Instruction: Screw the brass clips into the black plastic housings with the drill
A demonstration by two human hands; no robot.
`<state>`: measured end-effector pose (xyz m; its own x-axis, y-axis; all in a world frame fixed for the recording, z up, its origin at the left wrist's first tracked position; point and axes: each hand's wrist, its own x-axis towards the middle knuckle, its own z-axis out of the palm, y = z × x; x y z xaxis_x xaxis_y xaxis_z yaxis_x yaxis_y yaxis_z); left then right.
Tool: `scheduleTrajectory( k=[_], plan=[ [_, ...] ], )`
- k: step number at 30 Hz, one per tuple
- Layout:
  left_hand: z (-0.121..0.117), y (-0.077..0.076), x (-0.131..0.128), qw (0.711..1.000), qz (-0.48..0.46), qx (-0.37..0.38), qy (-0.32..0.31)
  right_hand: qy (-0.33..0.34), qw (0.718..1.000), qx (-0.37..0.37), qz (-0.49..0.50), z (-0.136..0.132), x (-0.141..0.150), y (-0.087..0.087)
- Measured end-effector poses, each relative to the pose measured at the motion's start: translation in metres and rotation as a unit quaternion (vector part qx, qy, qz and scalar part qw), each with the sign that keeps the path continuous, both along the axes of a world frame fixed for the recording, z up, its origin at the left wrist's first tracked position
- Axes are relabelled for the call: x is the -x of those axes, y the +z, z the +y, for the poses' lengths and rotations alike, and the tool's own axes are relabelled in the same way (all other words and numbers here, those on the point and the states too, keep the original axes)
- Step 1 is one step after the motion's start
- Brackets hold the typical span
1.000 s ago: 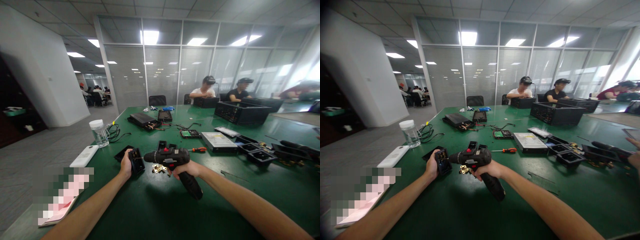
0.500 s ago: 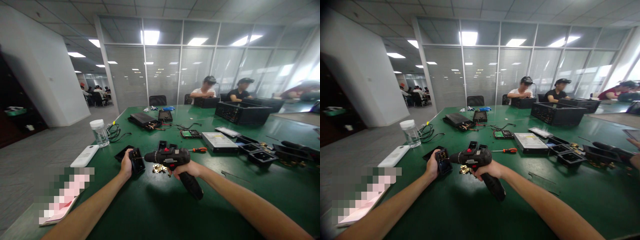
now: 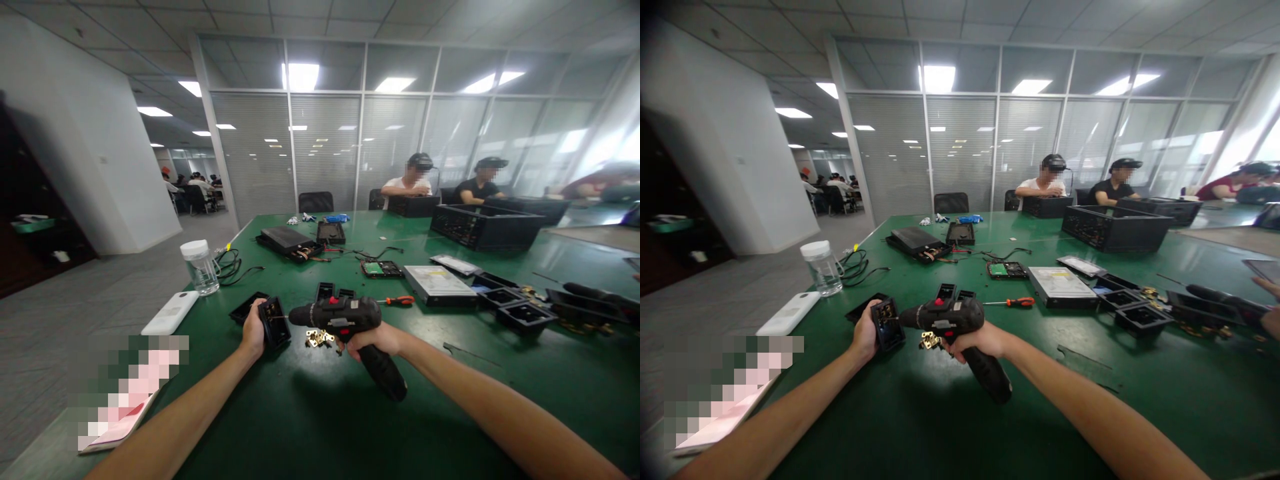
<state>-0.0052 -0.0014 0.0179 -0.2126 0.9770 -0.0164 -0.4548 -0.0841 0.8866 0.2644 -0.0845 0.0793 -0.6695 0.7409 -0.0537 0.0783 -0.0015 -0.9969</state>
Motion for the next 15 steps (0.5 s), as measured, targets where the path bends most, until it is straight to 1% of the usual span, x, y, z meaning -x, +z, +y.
scheduleTrajectory(
  k=[15],
  plan=[
    [0.0046,-0.0077,0.0025,1.000,0.006,-0.011,0.000,0.002,1.000,0.000,0.007,0.0011,-0.0011,-0.0012]
  ],
)
